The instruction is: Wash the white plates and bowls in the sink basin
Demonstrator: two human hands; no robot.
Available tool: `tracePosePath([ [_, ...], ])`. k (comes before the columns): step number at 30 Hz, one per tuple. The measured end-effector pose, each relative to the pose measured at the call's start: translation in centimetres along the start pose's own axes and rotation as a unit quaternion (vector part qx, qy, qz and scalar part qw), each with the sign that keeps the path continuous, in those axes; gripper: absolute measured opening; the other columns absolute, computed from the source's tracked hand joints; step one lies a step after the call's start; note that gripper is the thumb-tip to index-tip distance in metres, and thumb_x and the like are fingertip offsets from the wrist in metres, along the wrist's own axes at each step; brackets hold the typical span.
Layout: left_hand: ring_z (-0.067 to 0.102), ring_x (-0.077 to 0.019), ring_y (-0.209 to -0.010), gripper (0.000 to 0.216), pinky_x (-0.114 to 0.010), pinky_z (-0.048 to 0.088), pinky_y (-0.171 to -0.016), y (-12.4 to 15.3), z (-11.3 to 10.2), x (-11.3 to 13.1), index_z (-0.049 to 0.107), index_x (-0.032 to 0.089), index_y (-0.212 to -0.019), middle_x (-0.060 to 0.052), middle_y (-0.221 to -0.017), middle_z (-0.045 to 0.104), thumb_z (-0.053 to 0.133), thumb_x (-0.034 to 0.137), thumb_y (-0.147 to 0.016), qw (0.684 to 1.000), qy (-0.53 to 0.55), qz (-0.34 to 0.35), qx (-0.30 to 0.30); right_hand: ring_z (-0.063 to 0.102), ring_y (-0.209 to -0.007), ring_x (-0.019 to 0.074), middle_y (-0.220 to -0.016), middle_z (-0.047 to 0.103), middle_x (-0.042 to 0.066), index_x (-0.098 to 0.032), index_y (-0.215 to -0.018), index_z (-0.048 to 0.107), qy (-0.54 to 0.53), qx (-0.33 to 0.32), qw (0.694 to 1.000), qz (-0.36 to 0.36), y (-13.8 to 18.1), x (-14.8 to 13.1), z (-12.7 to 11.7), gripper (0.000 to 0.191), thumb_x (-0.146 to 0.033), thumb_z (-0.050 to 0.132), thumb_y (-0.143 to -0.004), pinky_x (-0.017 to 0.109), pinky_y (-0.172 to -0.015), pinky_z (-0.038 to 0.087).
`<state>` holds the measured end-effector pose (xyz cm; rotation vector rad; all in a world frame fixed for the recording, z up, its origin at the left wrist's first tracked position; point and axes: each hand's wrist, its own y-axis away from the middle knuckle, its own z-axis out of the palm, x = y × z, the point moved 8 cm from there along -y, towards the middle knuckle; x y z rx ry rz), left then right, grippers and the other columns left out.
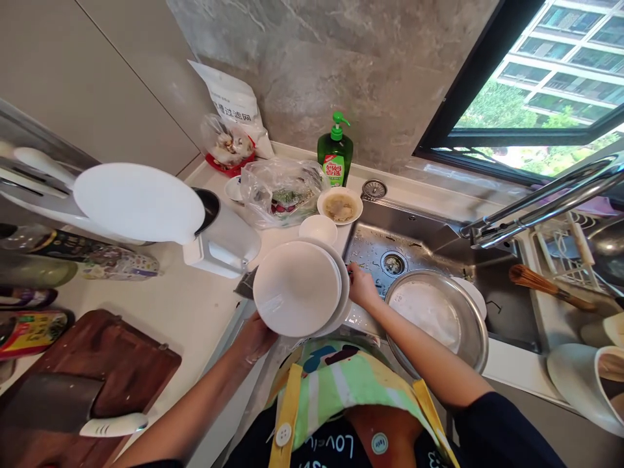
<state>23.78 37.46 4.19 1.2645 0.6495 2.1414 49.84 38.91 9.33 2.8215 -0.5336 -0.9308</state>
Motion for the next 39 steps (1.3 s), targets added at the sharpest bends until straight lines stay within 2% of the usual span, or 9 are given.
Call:
tracePosePath([
  [3, 0.064, -0.0296, -0.096, 0.037, -0.042, 0.053, -0.085, -0.3, 0.6, -0.3, 0.067, 0.016, -0.085, -0.005, -0.081, 0.072, 0.075, 0.008, -0.050, 1.000, 0.004, -0.002, -0.011, 0.057, -0.074, 0.0137, -0.084, 0.063, 0.005, -0.016, -0.103, 0.055, -0.120, 0.159, 0.976, -0.087, 1.9, -2.4, -6.0, 0.030, -0.032, 0.032, -0.094, 0.023, -0.068, 0.041],
  [6, 0.066, -0.0280, -0.088, 0.036, -0.041, 0.055, -0.079, -0.5, 1.2, -0.6, 0.066, 0.016, -0.082, -0.004, -0.077, 0.071, 0.073, 0.004, -0.049, 1.000, 0.005, -0.002, -0.018, 0.055, -0.070, 0.0126, -0.080, 0.060, 0.003, -0.018, -0.096, 0.061, -0.107, 0.121, 0.972, -0.168, 3.6, -5.9, -8.2, 0.034, -0.040, 0.035, -0.093, 0.023, -0.066, 0.040],
  [9, 0.067, -0.0255, -0.080, 0.039, -0.039, 0.056, -0.073, -0.8, 1.8, -1.0, 0.065, 0.017, -0.084, -0.003, -0.077, 0.071, 0.072, 0.002, -0.049, 0.999, 0.002, 0.003, -0.034, 0.056, -0.077, 0.0163, -0.085, 0.059, 0.006, -0.017, -0.094, 0.062, 0.042, 0.093, 0.983, -0.153, 4.3, -7.9, -8.0, 0.033, -0.046, 0.048, -0.086, 0.025, -0.068, 0.040],
  [13, 0.067, -0.0226, -0.073, 0.043, -0.035, 0.056, -0.068, -1.0, 2.5, -1.7, 0.064, 0.017, -0.088, -0.002, -0.072, 0.069, 0.073, 0.002, -0.049, 0.998, -0.008, 0.013, -0.056, 0.055, -0.090, 0.0233, -0.096, 0.057, 0.012, -0.013, -0.097, 0.056, 0.204, 0.068, 0.972, -0.091, 3.9, -8.8, -6.4, 0.034, -0.042, 0.056, -0.081, 0.030, -0.072, 0.042],
  [20, 0.067, -0.0224, -0.073, 0.051, -0.035, 0.055, -0.069, -0.8, 3.1, -1.7, 0.064, 0.017, -0.093, -0.004, -0.080, 0.071, 0.081, 0.009, -0.045, 0.996, 0.011, 0.052, -0.077, 0.053, -0.096, 0.0249, -0.102, 0.054, 0.015, -0.013, -0.099, 0.051, 0.270, 0.080, 0.956, -0.081, 3.0, -9.2, -5.4, 0.017, -0.018, 0.048, -0.083, 0.030, -0.074, 0.042],
  [25, 0.065, -0.0298, -0.091, 0.060, -0.042, 0.053, -0.080, 0.2, 4.3, -2.2, 0.063, 0.016, -0.105, -0.010, -0.095, 0.071, 0.082, 0.014, -0.049, 0.993, 0.025, 0.037, -0.105, 0.060, -0.083, 0.0222, -0.091, 0.063, 0.009, -0.017, -0.109, 0.050, 0.214, -0.009, 0.973, -0.092, 2.6, -9.0, -4.1, 0.026, -0.020, 0.049, -0.083, 0.029, -0.070, 0.041],
  [29, 0.062, -0.0323, -0.099, 0.059, -0.044, 0.052, -0.083, 0.9, 5.6, -2.9, 0.060, 0.016, -0.113, -0.014, -0.106, 0.068, 0.079, 0.023, -0.058, 0.990, 0.043, 0.008, -0.136, 0.062, -0.086, 0.0239, -0.090, 0.068, 0.007, -0.020, -0.112, 0.056, 0.184, -0.060, 0.975, -0.106, 1.1, -9.0, -4.7, 0.032, -0.028, 0.057, -0.080, 0.030, -0.076, 0.042],
  [33, 0.065, -0.0308, -0.089, 0.066, -0.042, 0.054, -0.074, 0.9, 5.3, -2.2, 0.057, 0.017, -0.117, -0.011, -0.100, 0.069, 0.079, 0.018, -0.054, 0.994, 0.015, 0.028, -0.102, 0.062, -0.091, 0.0217, -0.097, 0.068, 0.003, -0.024, -0.111, 0.061, 0.102, -0.130, 0.979, -0.118, -0.6, -8.1, -5.0, 0.039, -0.026, 0.065, -0.073, 0.029, -0.080, 0.044],
  [39, 0.064, -0.0234, -0.065, 0.072, -0.028, 0.051, -0.047, 0.3, 3.7, -0.8, 0.056, 0.021, -0.118, -0.006, -0.082, 0.069, 0.078, 0.011, -0.051, 0.993, -0.039, 0.092, -0.065, 0.063, -0.077, 0.0176, -0.091, 0.070, 0.003, -0.019, -0.111, 0.060, -0.170, -0.161, 0.972, -0.018, -1.1, -3.6, -1.8, 0.045, -0.030, 0.066, -0.067, 0.029, -0.069, 0.051],
])
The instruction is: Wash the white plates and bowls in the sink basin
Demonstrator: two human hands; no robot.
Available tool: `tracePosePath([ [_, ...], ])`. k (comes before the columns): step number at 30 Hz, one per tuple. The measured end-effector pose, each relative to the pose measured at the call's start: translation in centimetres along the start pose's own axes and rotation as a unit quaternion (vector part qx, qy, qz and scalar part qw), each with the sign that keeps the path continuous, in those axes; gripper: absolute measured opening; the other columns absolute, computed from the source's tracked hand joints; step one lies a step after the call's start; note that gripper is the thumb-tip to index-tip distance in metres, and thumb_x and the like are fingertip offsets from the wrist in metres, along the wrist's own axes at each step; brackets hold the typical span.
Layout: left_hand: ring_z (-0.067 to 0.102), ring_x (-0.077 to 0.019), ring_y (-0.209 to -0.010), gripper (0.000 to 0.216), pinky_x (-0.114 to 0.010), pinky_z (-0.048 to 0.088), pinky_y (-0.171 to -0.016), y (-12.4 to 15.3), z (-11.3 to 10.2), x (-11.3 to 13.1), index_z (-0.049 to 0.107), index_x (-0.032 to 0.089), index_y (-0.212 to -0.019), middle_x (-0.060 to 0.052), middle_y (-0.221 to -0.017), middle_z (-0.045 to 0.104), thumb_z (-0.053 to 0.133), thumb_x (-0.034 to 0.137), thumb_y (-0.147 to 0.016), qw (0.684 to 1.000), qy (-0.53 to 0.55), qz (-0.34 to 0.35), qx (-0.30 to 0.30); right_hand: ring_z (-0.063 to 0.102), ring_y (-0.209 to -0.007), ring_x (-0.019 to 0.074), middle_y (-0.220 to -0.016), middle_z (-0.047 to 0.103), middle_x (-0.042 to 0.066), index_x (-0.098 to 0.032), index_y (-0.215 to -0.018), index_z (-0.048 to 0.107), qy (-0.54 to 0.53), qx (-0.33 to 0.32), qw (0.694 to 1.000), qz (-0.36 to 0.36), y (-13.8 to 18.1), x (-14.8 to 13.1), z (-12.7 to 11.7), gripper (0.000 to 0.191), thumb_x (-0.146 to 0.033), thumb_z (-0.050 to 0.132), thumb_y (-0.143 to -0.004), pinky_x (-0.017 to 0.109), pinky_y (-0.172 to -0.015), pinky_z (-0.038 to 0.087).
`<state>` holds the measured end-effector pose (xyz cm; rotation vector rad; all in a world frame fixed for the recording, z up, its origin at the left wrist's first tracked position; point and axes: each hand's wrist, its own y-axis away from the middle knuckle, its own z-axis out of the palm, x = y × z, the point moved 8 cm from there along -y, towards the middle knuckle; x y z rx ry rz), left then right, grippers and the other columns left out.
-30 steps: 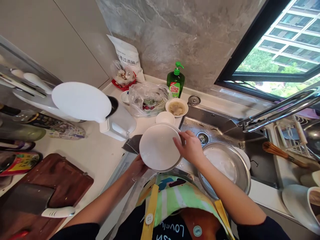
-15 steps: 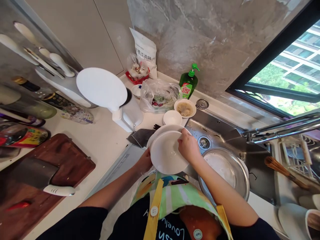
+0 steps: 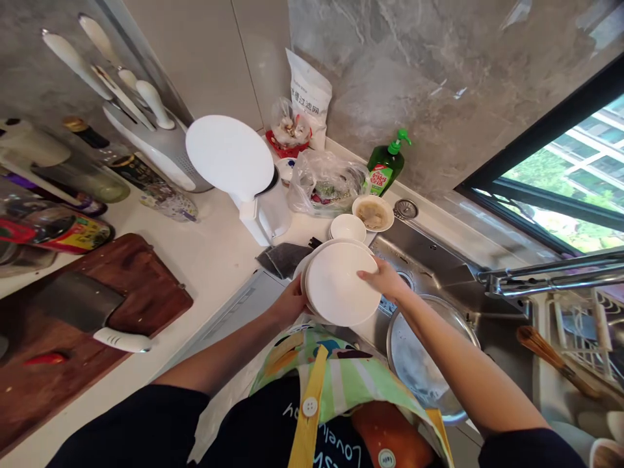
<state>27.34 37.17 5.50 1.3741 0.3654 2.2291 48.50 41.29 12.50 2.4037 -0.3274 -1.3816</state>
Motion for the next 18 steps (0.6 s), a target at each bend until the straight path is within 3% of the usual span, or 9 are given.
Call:
tracePosePath([
  [5, 0.061, -0.0198, -0.060, 0.063, -0.020, 0.043, -0.039, -0.3, -0.3, 0.9, 0.060, 0.023, -0.115, -0.006, -0.082, 0.069, 0.075, 0.011, -0.055, 0.999, -0.015, 0.036, -0.037, 0.063, -0.064, 0.0166, -0.087, 0.070, 0.005, -0.015, -0.107, 0.057, -0.229, -0.014, 0.972, 0.041, 0.6, 2.6, 2.5, 0.058, -0.036, 0.073, -0.054, 0.029, -0.060, 0.052],
  [10, 0.062, -0.0214, -0.061, 0.069, -0.023, 0.045, -0.043, -0.5, -0.6, 0.8, 0.057, 0.022, -0.119, -0.007, -0.081, 0.069, 0.072, 0.006, -0.054, 0.999, 0.012, 0.003, -0.044, 0.065, -0.068, 0.0193, -0.088, 0.071, 0.006, -0.017, -0.102, 0.058, -0.309, -0.011, 0.950, 0.043, 1.6, 2.0, 2.9, 0.063, -0.040, 0.079, -0.048, 0.031, -0.061, 0.053],
  [13, 0.063, -0.0224, -0.063, 0.071, -0.028, 0.049, -0.047, -0.5, -1.8, 0.9, 0.055, 0.021, -0.119, -0.007, -0.082, 0.069, 0.073, 0.005, -0.052, 0.998, 0.050, -0.015, -0.031, 0.066, -0.072, 0.0205, -0.089, 0.071, 0.007, -0.018, -0.100, 0.059, -0.336, 0.016, 0.941, 0.027, 2.6, 1.0, 1.3, 0.060, -0.040, 0.080, -0.049, 0.033, -0.065, 0.054],
  [18, 0.063, -0.0199, -0.064, 0.073, -0.027, 0.050, -0.050, 0.1, -5.1, 3.3, 0.054, 0.018, -0.118, -0.007, -0.087, 0.068, 0.075, 0.008, -0.049, 0.998, 0.054, 0.012, 0.027, 0.066, -0.073, 0.0195, -0.094, 0.070, 0.006, -0.020, -0.101, 0.061, -0.355, 0.094, 0.930, 0.001, 4.5, 0.2, -4.3, 0.056, -0.031, 0.082, -0.050, 0.033, -0.066, 0.055],
])
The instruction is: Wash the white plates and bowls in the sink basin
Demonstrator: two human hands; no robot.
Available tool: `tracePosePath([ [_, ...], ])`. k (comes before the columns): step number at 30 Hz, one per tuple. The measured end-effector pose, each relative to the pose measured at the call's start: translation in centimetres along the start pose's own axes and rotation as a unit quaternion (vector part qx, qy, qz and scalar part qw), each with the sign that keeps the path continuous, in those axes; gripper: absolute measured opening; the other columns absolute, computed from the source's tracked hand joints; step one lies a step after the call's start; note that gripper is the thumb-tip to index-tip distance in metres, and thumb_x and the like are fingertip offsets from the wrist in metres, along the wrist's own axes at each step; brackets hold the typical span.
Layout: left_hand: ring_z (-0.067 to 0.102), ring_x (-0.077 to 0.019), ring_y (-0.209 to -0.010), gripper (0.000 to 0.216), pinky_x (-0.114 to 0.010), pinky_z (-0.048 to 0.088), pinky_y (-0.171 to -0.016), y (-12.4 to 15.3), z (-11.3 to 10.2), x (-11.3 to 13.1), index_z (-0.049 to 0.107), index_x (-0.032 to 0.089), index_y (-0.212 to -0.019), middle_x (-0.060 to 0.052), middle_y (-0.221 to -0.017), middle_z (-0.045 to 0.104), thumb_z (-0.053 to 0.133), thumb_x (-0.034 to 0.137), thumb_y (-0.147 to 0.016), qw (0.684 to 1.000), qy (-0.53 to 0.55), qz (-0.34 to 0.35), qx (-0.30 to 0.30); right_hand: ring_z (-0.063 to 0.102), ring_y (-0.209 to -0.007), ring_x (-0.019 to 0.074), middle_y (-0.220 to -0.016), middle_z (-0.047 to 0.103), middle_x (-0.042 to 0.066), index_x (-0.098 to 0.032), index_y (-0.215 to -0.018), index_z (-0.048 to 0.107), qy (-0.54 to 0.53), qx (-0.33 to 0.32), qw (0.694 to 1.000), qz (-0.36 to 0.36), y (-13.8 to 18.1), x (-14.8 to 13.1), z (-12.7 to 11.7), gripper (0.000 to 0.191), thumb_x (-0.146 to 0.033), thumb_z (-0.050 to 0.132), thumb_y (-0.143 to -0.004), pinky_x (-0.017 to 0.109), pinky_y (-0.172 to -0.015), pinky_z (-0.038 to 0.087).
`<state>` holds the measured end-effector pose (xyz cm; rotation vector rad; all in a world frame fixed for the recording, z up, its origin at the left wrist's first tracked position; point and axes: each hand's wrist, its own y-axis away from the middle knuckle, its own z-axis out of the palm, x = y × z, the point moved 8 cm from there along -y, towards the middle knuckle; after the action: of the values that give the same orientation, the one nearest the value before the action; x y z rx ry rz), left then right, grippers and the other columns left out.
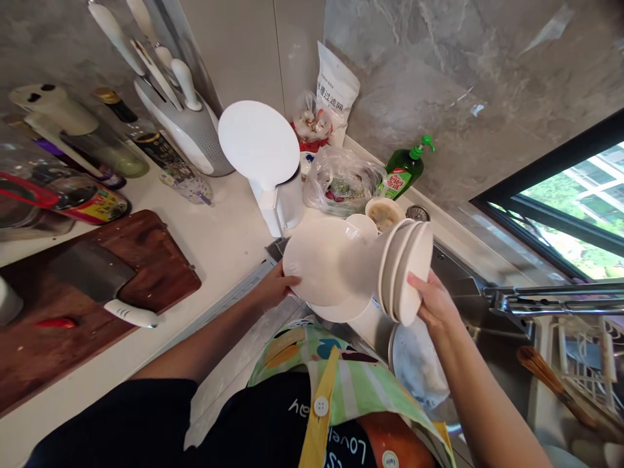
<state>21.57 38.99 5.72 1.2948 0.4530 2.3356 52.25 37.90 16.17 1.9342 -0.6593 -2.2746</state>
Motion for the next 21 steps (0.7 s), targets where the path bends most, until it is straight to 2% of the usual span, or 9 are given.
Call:
tracePosePath([
  [3, 0.061, -0.0171, -0.063, 0.065, -0.023, 0.048, -0.048, 0.6, -1.3, 2.4, 0.055, 0.015, -0.110, -0.005, -0.086, 0.068, 0.075, 0.009, -0.048, 0.999, 0.004, 0.035, 0.034, 0.065, -0.075, 0.0189, -0.096, 0.070, 0.005, -0.022, -0.103, 0.061, 0.001, 0.033, 0.999, -0.027, -0.1, -0.8, -2.6, 0.056, -0.028, 0.082, -0.051, 0.033, -0.068, 0.055],
  [7, 0.058, -0.0133, -0.059, 0.053, -0.019, 0.046, -0.044, 1.2, -1.1, 4.3, 0.056, 0.014, -0.098, -0.003, -0.080, 0.067, 0.076, 0.010, -0.049, 0.998, 0.015, 0.051, 0.035, 0.065, -0.071, 0.0182, -0.090, 0.070, 0.005, -0.020, -0.100, 0.061, 0.010, 0.041, 0.999, -0.004, -0.6, 2.5, -4.1, 0.056, -0.029, 0.083, -0.050, 0.033, -0.066, 0.054],
  [10, 0.056, -0.0114, -0.055, 0.049, -0.017, 0.044, -0.040, 1.5, -0.3, 4.8, 0.056, 0.014, -0.094, -0.002, -0.075, 0.065, 0.076, 0.010, -0.049, 0.998, 0.017, 0.051, 0.030, 0.064, -0.068, 0.0192, -0.086, 0.070, 0.005, -0.018, -0.097, 0.061, 0.010, 0.028, 0.999, 0.031, -1.0, 5.9, -3.7, 0.056, -0.031, 0.084, -0.047, 0.034, -0.062, 0.054],
  [13, 0.055, -0.0110, -0.054, 0.048, -0.016, 0.042, -0.038, 1.7, 0.6, 5.3, 0.056, 0.015, -0.094, 0.000, -0.073, 0.064, 0.075, 0.010, -0.050, 0.998, 0.017, 0.057, 0.024, 0.065, -0.068, 0.0204, -0.084, 0.071, 0.006, -0.018, -0.097, 0.060, 0.021, 0.007, 0.999, 0.046, -1.2, 7.7, -2.6, 0.058, -0.034, 0.083, -0.046, 0.034, -0.060, 0.053],
  [21, 0.056, -0.0114, -0.055, 0.051, -0.017, 0.045, -0.040, 1.5, 2.0, 6.2, 0.056, 0.016, -0.098, 0.000, -0.074, 0.064, 0.075, 0.010, -0.052, 0.998, -0.001, 0.066, 0.018, 0.060, -0.058, 0.0154, -0.077, 0.068, 0.003, -0.015, -0.099, 0.059, 0.095, -0.025, 0.995, 0.033, -2.0, 7.3, -0.9, 0.056, -0.036, 0.076, -0.050, 0.028, -0.055, 0.049],
])
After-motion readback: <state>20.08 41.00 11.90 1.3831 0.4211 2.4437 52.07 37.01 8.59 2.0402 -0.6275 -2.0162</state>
